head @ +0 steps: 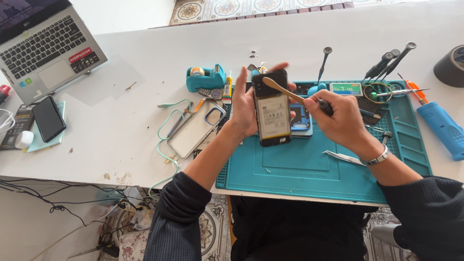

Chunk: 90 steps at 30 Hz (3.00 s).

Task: The person repairs a smartphone at a workbench. They remove the back cover and battery, clean adhesive residue from the cover and frame with a brush and tools, then reassemble the phone by fitting the cover back onto the body and pressing it into place.

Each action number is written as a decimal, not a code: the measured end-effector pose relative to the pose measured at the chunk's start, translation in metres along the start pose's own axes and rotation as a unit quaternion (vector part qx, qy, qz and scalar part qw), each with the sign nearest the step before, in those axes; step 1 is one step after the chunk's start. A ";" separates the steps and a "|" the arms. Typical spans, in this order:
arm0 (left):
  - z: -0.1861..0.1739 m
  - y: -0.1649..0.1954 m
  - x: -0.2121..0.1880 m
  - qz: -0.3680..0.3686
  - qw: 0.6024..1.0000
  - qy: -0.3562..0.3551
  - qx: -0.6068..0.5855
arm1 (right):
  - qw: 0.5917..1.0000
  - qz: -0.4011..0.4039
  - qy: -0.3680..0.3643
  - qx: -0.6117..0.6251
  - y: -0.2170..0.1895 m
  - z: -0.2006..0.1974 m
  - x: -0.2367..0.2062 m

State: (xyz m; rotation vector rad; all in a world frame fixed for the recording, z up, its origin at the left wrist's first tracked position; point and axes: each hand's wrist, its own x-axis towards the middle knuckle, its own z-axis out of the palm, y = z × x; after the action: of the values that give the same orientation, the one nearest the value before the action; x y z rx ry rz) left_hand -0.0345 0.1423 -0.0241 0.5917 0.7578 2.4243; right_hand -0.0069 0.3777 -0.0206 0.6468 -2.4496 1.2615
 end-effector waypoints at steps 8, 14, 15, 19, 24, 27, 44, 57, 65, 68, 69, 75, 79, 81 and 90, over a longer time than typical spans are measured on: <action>-0.004 -0.008 -0.004 -0.099 0.987 -0.021 0.121 | 0.998 -0.014 -0.052 -0.045 0.010 -0.005 0.002; -0.010 -0.012 -0.001 -0.083 0.986 -0.055 0.134 | 0.994 -0.044 -0.064 -0.073 0.014 -0.028 0.008; -0.011 -0.012 -0.001 -0.081 0.986 -0.058 0.135 | 0.994 -0.042 -0.063 -0.079 0.016 -0.033 0.009; -0.014 -0.018 -0.001 -0.068 0.972 -0.018 0.223 | 0.995 -0.027 -0.040 -0.086 0.022 -0.041 0.012; -0.017 -0.023 0.001 -0.022 0.963 -0.033 0.267 | 0.996 -0.021 -0.060 -0.062 0.021 -0.028 0.009; -0.019 -0.024 0.001 -0.011 0.966 -0.048 0.255 | 0.988 -0.017 -0.139 -0.064 0.020 -0.026 0.010; -0.018 -0.026 -0.001 0.025 0.958 -0.124 0.255 | 0.991 0.046 -0.075 -0.096 0.038 -0.064 0.015; -0.027 -0.029 0.001 0.026 0.947 -0.112 0.301 | 0.981 0.084 -0.163 -0.067 0.051 -0.078 0.016; -0.028 -0.028 0.002 0.001 0.961 -0.123 0.247 | 0.976 0.093 -0.167 -0.106 0.044 -0.073 0.018; -0.027 -0.027 0.000 -0.002 0.962 -0.122 0.245 | 0.984 0.000 -0.170 -0.056 0.031 -0.059 0.016; -0.026 -0.026 0.000 -0.003 0.963 -0.120 0.242 | 0.984 -0.041 -0.172 -0.036 0.026 -0.052 0.016; -0.024 -0.024 0.003 0.014 0.964 -0.128 0.233 | 0.912 0.051 -0.338 -0.225 0.003 -0.037 0.015; -0.024 -0.017 0.005 0.032 0.956 -0.151 0.251 | 0.891 0.133 -0.349 -0.260 0.005 -0.047 0.028; -0.023 -0.016 0.003 -0.003 0.967 -0.143 0.212 | 0.897 0.150 -0.329 -0.254 0.005 -0.047 0.030; -0.035 -0.027 0.011 -0.055 0.986 -0.076 0.135 | 0.931 0.026 -0.302 -0.201 -0.011 -0.018 0.016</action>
State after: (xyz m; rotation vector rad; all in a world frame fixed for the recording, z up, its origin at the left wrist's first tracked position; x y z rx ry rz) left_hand -0.0524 0.1543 -0.0640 0.8064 1.0333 2.1646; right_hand -0.0136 0.3827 0.0047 0.9618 -3.1053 0.5765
